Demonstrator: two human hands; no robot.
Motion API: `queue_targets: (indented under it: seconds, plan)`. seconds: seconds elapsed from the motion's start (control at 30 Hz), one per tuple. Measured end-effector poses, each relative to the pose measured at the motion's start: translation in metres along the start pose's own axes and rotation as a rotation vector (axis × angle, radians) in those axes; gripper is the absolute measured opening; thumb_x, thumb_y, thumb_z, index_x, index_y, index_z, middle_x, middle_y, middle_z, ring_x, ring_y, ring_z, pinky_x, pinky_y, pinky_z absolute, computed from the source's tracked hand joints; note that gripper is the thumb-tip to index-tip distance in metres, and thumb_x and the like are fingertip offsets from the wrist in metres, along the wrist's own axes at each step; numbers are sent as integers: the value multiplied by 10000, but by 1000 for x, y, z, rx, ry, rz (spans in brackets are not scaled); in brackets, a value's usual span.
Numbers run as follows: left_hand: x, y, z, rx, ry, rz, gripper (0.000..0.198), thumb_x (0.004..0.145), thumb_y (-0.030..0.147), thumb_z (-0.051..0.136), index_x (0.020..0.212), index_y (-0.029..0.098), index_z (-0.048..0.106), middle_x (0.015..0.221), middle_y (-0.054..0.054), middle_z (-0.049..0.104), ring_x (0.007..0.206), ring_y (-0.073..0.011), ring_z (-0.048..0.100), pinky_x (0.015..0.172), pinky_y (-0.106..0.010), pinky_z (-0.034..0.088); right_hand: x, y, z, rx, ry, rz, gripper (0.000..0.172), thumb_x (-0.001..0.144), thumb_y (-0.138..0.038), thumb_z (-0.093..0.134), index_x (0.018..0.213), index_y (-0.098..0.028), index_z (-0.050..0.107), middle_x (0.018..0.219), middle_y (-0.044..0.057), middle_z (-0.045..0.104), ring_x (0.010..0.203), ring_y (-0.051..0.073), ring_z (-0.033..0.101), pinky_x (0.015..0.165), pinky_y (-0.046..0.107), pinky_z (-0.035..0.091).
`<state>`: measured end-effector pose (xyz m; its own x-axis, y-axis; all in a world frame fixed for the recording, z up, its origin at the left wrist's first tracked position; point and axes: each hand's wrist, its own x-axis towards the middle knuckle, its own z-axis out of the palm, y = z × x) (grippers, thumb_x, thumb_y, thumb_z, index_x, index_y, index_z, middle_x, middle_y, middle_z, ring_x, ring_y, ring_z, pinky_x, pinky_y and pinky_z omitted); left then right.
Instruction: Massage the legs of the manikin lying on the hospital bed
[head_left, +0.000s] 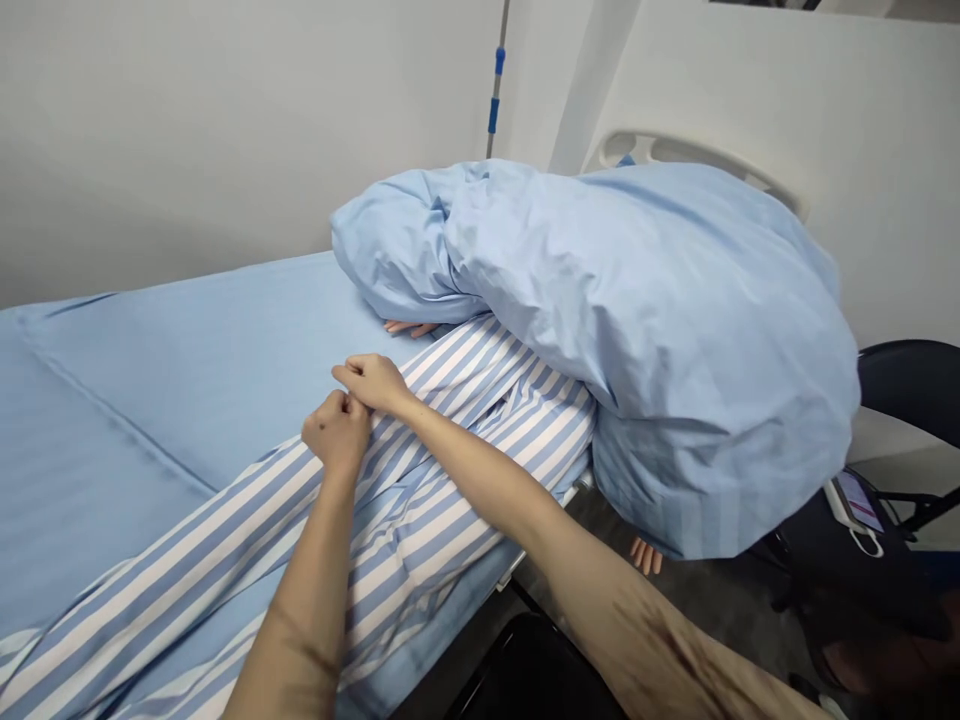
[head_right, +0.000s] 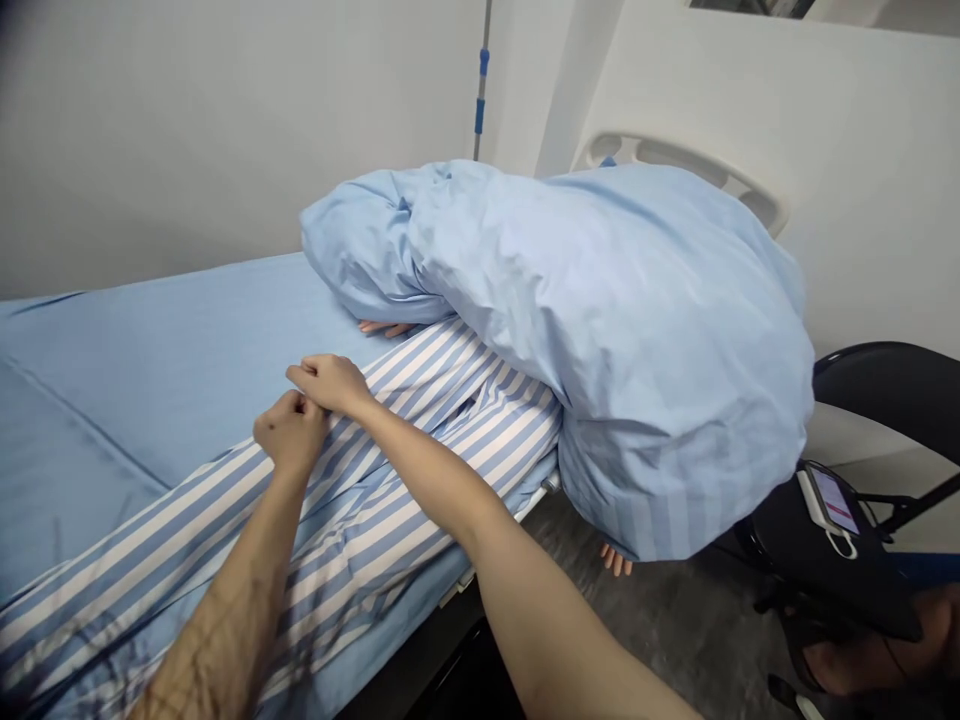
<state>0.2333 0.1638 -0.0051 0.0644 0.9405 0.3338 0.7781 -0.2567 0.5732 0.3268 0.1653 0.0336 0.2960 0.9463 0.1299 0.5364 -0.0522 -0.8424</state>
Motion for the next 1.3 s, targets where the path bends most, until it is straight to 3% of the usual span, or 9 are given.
queue_targets:
  seconds: [0.17,0.4,0.7,0.93,1.1,1.2,1.3]
  plan:
    - [-1,0,1,3,38,20,280,767,268,436,527,185,317,515,-14,417,529,-126,325,569,-289,164,4,-5,-5,40,-24,6,331,809,-347,457,544,-171,365,530,-59,312,570,65,333,559,191,245]
    - [-2,0,2,-31,68,31,322,776,272,437,527,181,253,493,1,328,513,-118,245,571,-289,147,18,-37,-29,60,20,-182,354,834,-369,443,571,-172,312,582,-47,247,585,54,277,561,194,214]
    - [-3,0,0,-36,76,38,329,776,263,436,511,184,258,482,13,298,508,-114,248,572,-278,179,3,19,-29,-125,30,-105,338,810,-321,454,548,-175,297,540,-47,284,555,71,264,546,229,184]
    - [-7,3,-4,-53,43,-3,302,755,259,444,518,182,274,477,23,297,501,-108,256,564,-269,198,6,14,-27,-156,19,-57,311,804,-329,440,551,-176,343,536,-41,347,541,82,280,541,241,171]
    - [-1,13,-22,-200,-40,-57,298,722,249,487,490,179,314,463,39,295,492,-91,281,541,-254,233,4,14,-29,-125,14,-49,299,802,-325,437,552,-175,372,535,-42,358,539,83,282,539,238,166]
    - [9,26,-31,-415,88,-110,306,720,255,486,496,187,290,471,52,254,489,-81,276,522,-239,254,3,13,-29,-122,19,-48,309,814,-338,431,556,-174,391,540,-40,368,546,83,288,541,236,166]
    - [14,37,-24,-586,183,-124,319,746,280,464,524,196,250,489,55,254,503,-80,289,523,-231,273,3,13,-29,-109,14,-37,320,820,-348,428,557,-172,386,539,-43,363,545,79,295,539,231,173]
